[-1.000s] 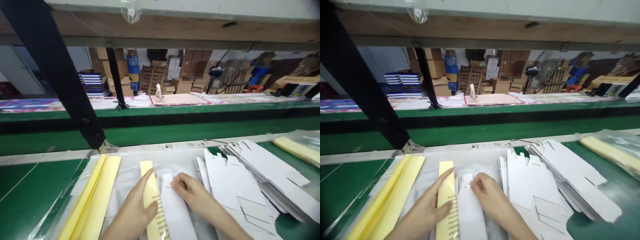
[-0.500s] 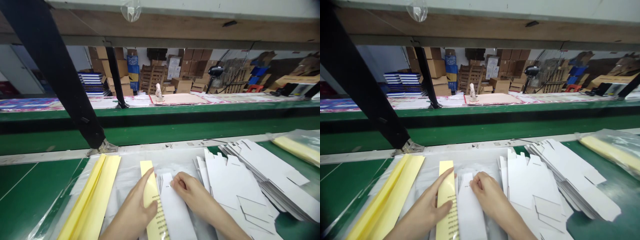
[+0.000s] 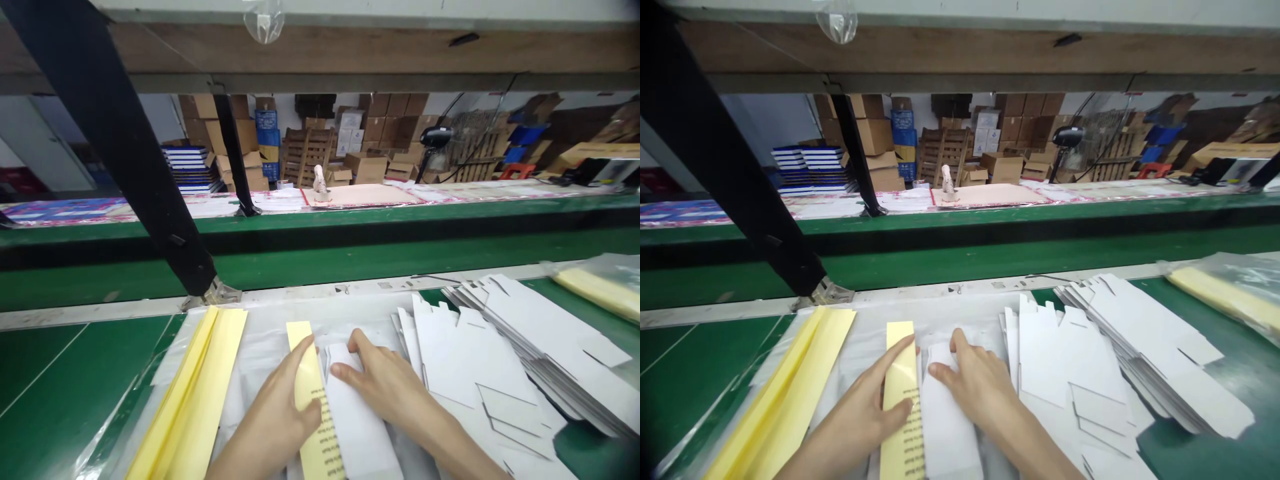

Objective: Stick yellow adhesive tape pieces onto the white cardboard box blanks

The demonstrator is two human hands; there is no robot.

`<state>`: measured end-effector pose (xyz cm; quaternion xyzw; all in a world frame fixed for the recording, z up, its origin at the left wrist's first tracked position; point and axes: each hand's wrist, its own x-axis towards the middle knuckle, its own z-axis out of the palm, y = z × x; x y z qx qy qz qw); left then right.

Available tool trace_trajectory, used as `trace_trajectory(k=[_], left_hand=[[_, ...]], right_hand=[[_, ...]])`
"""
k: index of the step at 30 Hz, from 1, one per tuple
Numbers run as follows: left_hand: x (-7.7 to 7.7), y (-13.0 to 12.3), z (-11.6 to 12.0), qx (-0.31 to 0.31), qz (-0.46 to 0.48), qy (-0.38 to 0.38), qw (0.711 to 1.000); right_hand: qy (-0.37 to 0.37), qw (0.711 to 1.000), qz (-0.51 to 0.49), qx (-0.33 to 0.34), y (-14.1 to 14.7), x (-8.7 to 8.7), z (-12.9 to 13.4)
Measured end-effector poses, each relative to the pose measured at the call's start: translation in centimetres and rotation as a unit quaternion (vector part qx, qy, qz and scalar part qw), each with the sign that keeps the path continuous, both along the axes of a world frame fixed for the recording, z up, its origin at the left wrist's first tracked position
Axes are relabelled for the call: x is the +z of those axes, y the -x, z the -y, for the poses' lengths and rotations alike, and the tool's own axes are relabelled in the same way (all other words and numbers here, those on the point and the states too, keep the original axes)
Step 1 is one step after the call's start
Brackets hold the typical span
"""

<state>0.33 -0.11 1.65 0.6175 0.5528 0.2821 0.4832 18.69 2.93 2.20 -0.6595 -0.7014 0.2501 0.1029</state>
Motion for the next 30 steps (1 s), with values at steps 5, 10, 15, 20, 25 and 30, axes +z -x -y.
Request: trace_trajectory(k=[5,10,15,20,25,30], left_hand=[[-0.2,0.3,-0.1,0.003,0.067,0.005,0.998],[0.7,0.9,-0.6,-0.006,0.169,0.054,0.984],[2.2,0.8,-0.5,0.04,0.255,0.097,0.961],[2.5,0.4,-0.4,0.062,0.302,0.098,0.946],[2.2,0.4,-0.4,0.058,0.29,0.051,0.954],[1.5,-0.4,-0.1,0.018,0.295,0.063,0.953]], right_hand=[[0.003,0.994,-0.098,0.049,-0.9,0.1,0.1],[0.03,0.998,-0.061,0.008,-1.2,1.4,1.4],[0.054,0.993,-0.106,-0.006,-0.5,0.5,2.7],[0.0,0.974,-0.217,-0.059,-1.5,1.9,3.5],[-0.086,0.946,-0.211,-0.228,-9.1,5.3,2.8],[-0.146,0.946,0.002,-0.289,-15.9,4.1,1.1]])
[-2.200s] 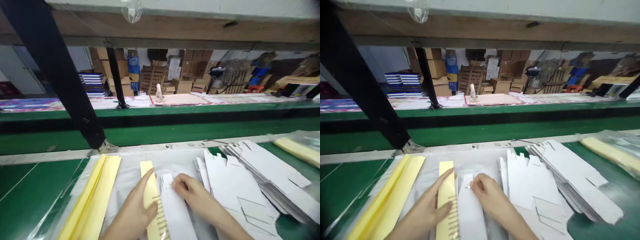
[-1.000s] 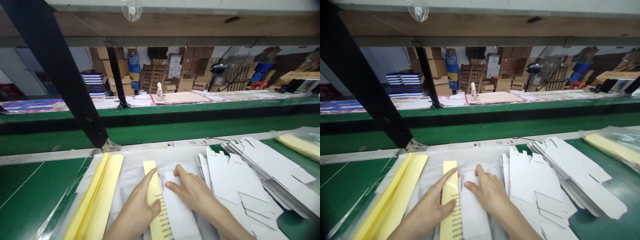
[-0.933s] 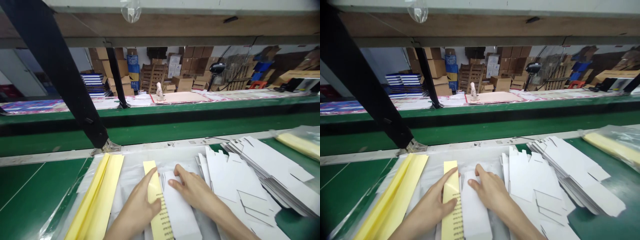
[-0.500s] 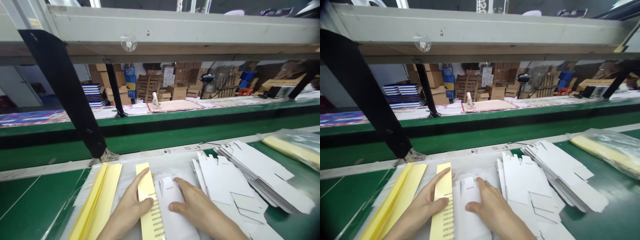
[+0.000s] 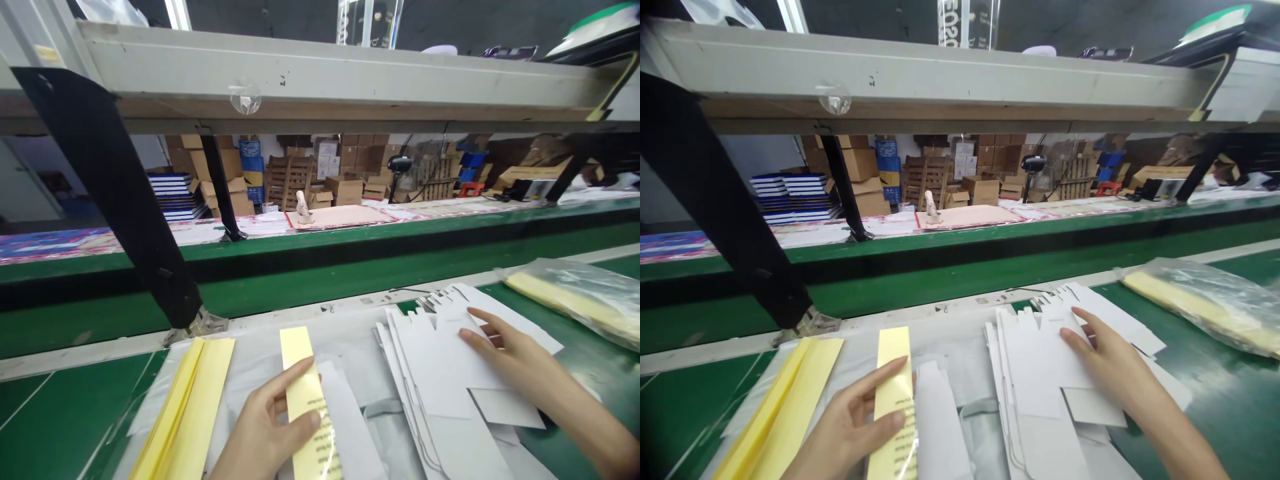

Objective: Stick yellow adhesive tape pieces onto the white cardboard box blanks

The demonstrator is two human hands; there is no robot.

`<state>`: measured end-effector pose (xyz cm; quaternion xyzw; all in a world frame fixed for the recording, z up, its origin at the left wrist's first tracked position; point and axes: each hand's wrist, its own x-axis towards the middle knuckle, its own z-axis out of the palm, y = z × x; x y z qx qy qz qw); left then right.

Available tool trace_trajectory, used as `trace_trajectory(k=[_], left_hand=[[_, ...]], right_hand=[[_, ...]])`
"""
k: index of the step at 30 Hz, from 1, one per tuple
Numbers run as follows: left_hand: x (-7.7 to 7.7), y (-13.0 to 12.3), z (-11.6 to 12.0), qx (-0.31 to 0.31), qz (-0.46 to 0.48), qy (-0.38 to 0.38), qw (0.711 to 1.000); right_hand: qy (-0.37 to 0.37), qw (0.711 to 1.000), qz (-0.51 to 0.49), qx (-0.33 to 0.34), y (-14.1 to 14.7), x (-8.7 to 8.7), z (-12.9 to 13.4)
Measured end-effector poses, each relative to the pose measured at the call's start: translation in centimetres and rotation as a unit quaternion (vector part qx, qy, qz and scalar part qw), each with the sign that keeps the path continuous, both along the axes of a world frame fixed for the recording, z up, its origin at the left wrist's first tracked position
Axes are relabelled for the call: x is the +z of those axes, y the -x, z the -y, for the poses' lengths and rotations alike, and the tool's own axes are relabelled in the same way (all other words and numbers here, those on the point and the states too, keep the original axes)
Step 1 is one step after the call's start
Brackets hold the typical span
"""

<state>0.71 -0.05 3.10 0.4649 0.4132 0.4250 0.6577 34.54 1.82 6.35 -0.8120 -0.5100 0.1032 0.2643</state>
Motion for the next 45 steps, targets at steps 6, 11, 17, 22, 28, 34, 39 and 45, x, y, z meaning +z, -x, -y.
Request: trace_trajectory(k=[6,11,17,22,28,34,39,45], left_hand=[[-0.1,-1.0,0.7,-0.029,0.021,0.02,0.999],[0.1,-1.0,0.9,-0.016,0.027,0.009,0.999],[0.0,-0.7,0.9,-0.016,0.005,-0.017,1.0],[-0.2,-0.8,0.8,-0.02,-0.064,-0.043,0.997],[-0.7,-0.5,0.1,-0.014,-0.186,-0.054,0.981],[-1.4,-0.5,0.0,0.034,-0.27,-0.061,0.96],[-2.6,-0.5,0.1,0.047,-0.285,-0.069,0.955],[-2.8,0.2,0.0,0.019,-0.265,-0.056,0.962]], right_hand=[[-0.077,0.979,-0.067,0.177,8.5,-0.5,2.4],[0.0,0.923,-0.221,0.315,16.4,-0.3,4.2],[-0.042,0.908,-0.263,0.323,17.0,-1.7,3.6],[-0.041,0.914,-0.218,0.339,17.4,-1.6,3.7],[-0.042,0.905,-0.196,0.375,16.5,-0.1,3.0],[0.031,0.892,-0.325,0.313,14.8,-2.3,-0.5],[0.089,0.878,-0.34,0.324,15.1,-5.0,-0.9],[0.105,0.892,-0.304,0.318,15.1,-4.8,-0.8]])
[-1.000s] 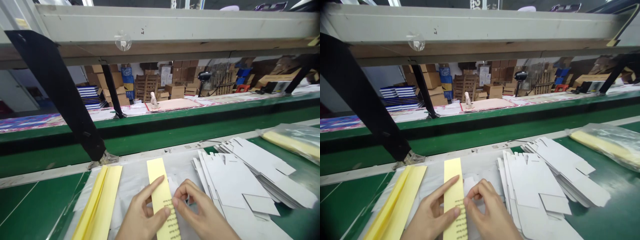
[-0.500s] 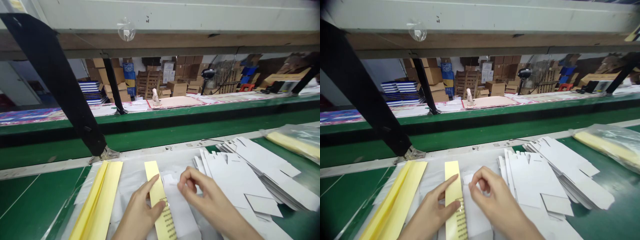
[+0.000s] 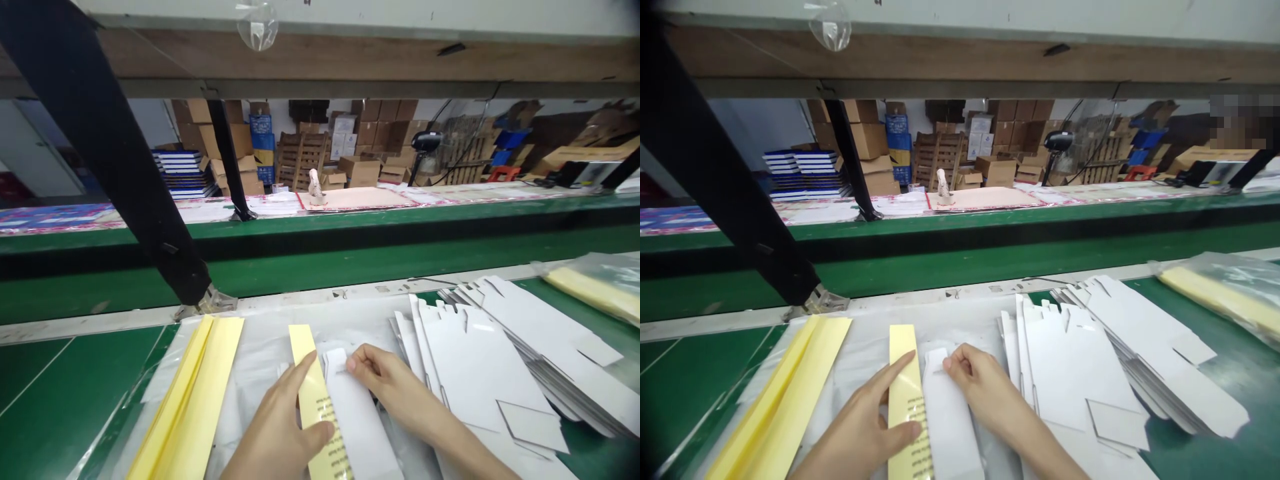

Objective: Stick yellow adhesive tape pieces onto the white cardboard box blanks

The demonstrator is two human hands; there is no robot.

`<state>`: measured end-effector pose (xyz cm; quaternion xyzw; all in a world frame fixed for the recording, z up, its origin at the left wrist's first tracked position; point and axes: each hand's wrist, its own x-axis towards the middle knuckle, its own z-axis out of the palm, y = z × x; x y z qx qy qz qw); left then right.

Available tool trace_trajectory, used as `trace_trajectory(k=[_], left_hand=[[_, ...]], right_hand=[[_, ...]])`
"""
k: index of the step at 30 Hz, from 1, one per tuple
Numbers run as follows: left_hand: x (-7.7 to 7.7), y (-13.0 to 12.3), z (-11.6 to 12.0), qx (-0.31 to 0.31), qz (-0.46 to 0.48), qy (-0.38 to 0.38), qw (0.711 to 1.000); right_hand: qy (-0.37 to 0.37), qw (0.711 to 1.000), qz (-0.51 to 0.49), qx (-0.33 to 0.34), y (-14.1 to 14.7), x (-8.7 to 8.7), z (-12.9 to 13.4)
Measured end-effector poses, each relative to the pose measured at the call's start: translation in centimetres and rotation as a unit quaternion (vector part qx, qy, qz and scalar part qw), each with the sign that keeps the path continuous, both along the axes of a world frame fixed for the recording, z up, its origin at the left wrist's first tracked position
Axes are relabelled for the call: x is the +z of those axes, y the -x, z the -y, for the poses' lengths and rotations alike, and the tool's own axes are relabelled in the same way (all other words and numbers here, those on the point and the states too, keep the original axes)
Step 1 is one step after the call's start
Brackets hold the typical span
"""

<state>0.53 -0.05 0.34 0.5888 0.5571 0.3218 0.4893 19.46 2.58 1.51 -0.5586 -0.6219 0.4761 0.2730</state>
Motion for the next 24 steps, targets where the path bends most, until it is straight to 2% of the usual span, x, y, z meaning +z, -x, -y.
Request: trace_trajectory(k=[13,24], left_hand=[[0.59,-0.36,-0.11,-0.003,-0.054,0.019,0.998],[0.88,0.23,0.01,-0.028,-0.02,0.019,0.999]], right_hand=[[-0.027,0.998,0.061,-0.003,0.16,-0.44,-0.2],[-0.042,0.995,0.093,-0.019,0.46,-0.26,-0.09]])
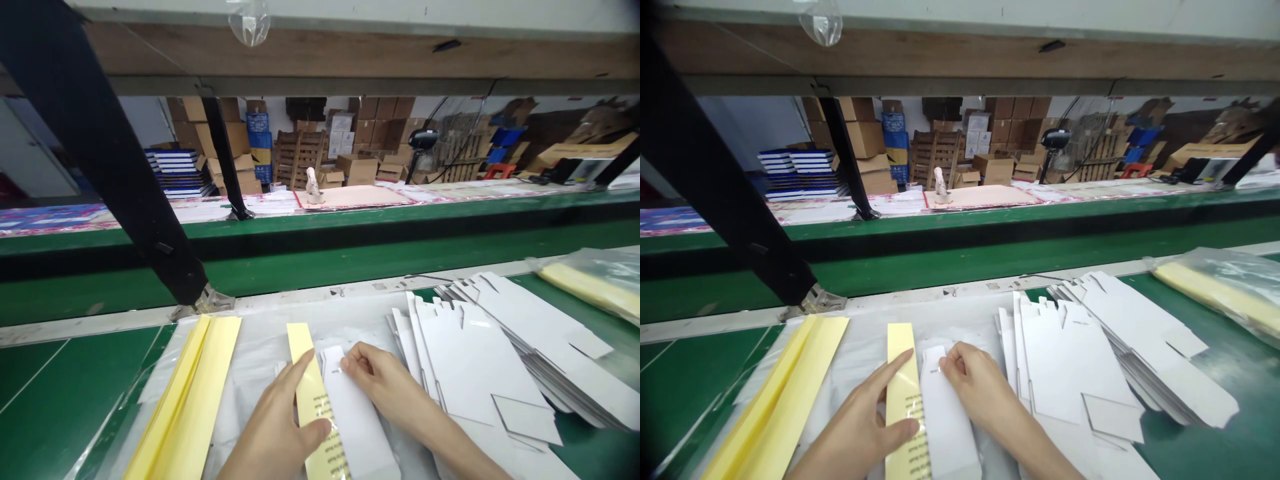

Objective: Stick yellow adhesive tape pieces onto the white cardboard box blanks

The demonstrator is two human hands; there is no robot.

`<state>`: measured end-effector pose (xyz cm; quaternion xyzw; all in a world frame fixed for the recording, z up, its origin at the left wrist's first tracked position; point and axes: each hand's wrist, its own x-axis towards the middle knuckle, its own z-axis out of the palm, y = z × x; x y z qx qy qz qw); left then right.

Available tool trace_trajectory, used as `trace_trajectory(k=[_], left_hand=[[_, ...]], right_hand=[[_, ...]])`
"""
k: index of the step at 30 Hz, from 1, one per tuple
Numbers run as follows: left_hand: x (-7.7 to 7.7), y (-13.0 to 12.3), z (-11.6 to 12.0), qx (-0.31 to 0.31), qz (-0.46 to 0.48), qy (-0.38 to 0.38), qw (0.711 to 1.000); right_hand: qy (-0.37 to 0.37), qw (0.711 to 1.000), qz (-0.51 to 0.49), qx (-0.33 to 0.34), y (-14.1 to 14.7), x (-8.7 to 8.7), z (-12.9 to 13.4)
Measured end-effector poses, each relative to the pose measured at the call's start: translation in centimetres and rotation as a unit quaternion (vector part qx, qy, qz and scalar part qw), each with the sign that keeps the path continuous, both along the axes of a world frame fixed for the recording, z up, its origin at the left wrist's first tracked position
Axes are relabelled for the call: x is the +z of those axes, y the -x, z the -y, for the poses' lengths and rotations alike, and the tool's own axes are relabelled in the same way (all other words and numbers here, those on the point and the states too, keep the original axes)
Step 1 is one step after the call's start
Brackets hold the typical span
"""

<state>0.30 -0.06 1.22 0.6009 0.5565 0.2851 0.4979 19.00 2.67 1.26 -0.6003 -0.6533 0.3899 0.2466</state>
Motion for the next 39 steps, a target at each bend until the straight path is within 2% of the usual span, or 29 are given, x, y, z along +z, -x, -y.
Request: trace_trajectory(k=[7,12,14,18,22,24,26,29,32,35,37,39], left_hand=[[-0.2,-0.1,-0.1,0.001,-0.002,0.001,1.0],[-0.1,-0.1,-0.1,-0.003,-0.018,0.001,1.0],[0.0,-0.2,-0.1,-0.002,-0.029,-0.002,1.0],[0.1,-0.3,-0.1,-0.005,-0.042,-0.009,0.999],[-0.4,-0.7,-0.1,0.013,-0.066,-0.023,0.997],[-0.6,-0.8,-0.1,0.021,-0.07,-0.026,0.997],[-0.8,-0.9,-0.1,0.02,-0.062,-0.026,0.998],[-0.4,-0.7,-0.1,0.018,-0.016,0.0,1.0],[0.8,-0.4,-0.2,0.001,0.118,0.073,0.99],[2.4,0.2,-0.4,-0.003,0.269,0.108,0.957],[3.2,0.7,-0.5,0.024,0.303,0.095,0.948],[3.6,1.0,-0.5,0.05,0.298,0.082,0.95]], right_hand=[[-0.003,1.0,0.029,-0.008,0.3,0.0,-0.1],[-0.038,0.995,0.094,-0.015,0.6,-0.1,0.1],[-0.05,0.99,0.133,-0.025,0.4,-0.1,0.2],[-0.021,0.979,0.196,-0.048,0.2,0.2,0.3],[-0.034,0.953,0.299,-0.039,1.0,0.7,0.1],[-0.034,0.949,0.312,-0.024,1.1,0.7,-0.1],[-0.035,0.96,0.278,-0.013,0.8,0.6,-0.4],[-0.027,0.985,0.168,-0.024,0.1,0.2,-0.5],[-0.013,0.999,0.005,-0.032,-0.2,0.7,-0.3],[-0.01,0.99,-0.133,-0.04,-0.7,2.6,0.3],[-0.028,0.984,-0.16,-0.071,-2.2,4.3,0.4],[-0.068,0.979,-0.146,-0.128,-5.2,5.7,0.3]])
